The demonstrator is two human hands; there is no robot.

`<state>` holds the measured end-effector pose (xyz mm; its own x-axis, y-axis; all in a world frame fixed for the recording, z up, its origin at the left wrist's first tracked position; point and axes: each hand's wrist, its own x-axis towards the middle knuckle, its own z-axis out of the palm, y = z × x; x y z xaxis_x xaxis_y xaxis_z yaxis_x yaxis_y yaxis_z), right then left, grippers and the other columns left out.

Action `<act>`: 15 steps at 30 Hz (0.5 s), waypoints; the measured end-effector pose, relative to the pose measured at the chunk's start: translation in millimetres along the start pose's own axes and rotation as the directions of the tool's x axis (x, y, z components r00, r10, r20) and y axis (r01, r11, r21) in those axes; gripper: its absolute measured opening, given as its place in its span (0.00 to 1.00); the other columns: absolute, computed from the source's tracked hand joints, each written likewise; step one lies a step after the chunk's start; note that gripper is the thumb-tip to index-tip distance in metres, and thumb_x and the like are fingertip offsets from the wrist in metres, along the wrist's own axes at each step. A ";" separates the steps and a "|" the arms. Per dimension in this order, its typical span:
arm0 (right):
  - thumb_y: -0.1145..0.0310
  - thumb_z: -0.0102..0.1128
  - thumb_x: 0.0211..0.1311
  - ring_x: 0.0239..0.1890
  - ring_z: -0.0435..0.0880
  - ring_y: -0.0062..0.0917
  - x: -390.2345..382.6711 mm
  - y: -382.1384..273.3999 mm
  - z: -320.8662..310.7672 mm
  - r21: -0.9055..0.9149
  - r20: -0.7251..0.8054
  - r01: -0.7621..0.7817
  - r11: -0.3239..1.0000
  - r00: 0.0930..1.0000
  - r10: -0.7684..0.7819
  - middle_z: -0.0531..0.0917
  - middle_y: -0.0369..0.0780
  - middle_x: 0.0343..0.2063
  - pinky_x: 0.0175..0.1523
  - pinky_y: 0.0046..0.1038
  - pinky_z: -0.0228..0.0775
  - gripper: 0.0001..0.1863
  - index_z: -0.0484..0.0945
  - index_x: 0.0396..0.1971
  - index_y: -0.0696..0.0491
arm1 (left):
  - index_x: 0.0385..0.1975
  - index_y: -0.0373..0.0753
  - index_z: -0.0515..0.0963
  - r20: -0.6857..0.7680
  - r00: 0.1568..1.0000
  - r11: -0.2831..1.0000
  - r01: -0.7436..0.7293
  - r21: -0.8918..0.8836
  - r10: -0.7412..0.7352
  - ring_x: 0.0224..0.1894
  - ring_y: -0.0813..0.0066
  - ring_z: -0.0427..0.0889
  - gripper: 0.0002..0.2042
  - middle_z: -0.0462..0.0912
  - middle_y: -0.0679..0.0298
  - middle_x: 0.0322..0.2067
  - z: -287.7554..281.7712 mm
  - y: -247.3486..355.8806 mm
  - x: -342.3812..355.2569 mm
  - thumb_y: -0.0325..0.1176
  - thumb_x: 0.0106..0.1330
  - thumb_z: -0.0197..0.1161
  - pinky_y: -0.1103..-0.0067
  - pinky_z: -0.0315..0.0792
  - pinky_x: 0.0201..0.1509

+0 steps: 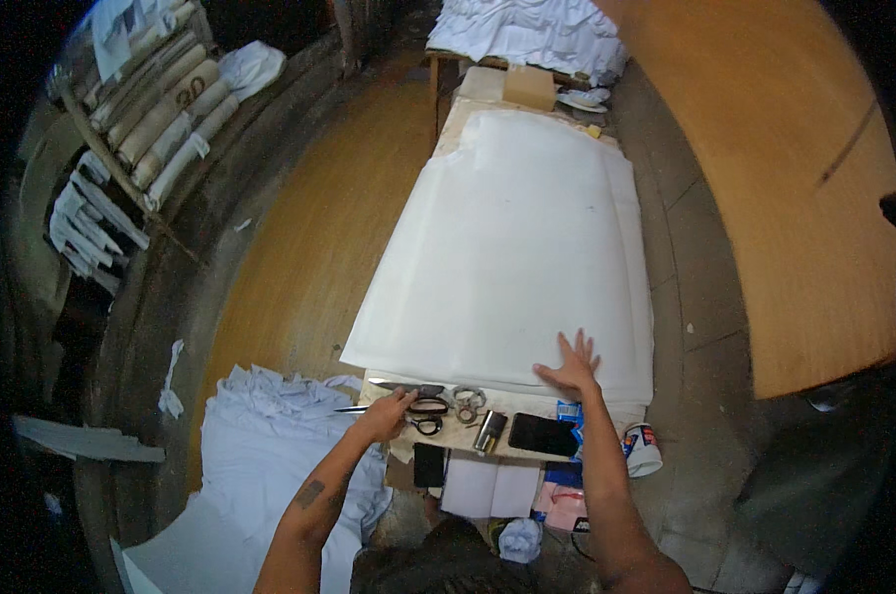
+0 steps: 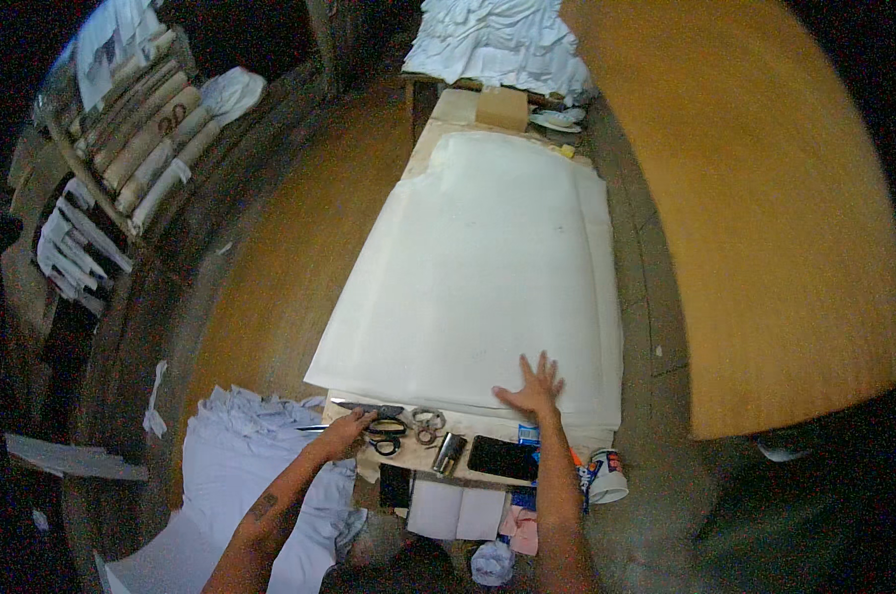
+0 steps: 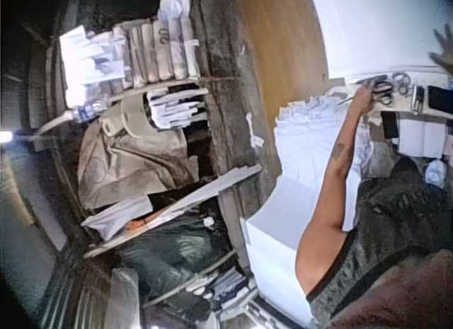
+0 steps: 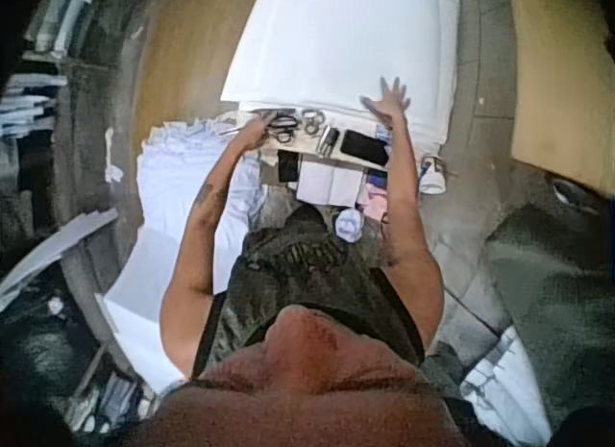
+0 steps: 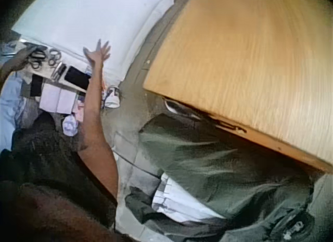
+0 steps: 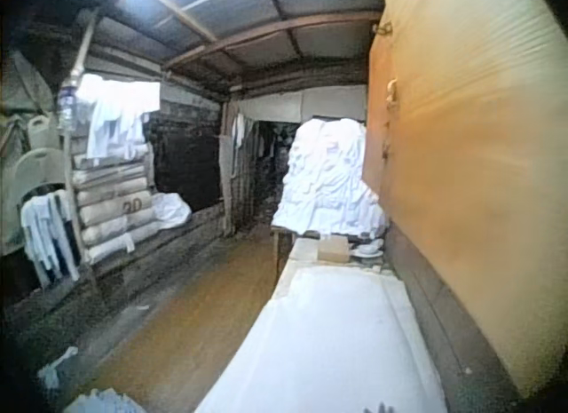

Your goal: The person uses shears to cut a large white fabric sheet on a flatbed heat press. They trim the edges, fold the cut piece, and place it on a nearby table. The person then retrieves another white sheet, lays it on the press, and positions a printed transfer sheet on top.

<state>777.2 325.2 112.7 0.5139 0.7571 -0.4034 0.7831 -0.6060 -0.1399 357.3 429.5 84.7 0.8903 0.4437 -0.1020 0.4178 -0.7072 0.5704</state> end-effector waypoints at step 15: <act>0.29 0.64 0.35 0.71 0.31 0.49 -1.7 18.8 9.0 0.075 -0.081 -0.215 0.974 0.972 0.221 0.37 0.48 0.70 0.65 0.66 0.26 0.60 0.46 0.69 0.34 | 0.67 0.45 0.51 -0.009 0.978 0.972 -0.208 0.107 0.210 0.58 0.48 0.70 0.29 0.68 0.46 0.57 66.5 -6.4 30.0 0.26 0.64 0.46 0.66 0.68 0.61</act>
<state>787.9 310.3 102.6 0.7006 0.6218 -0.3501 0.6256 -0.7712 -0.1177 393.4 410.7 23.8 0.9566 0.2899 0.0278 0.2400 -0.8387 0.4889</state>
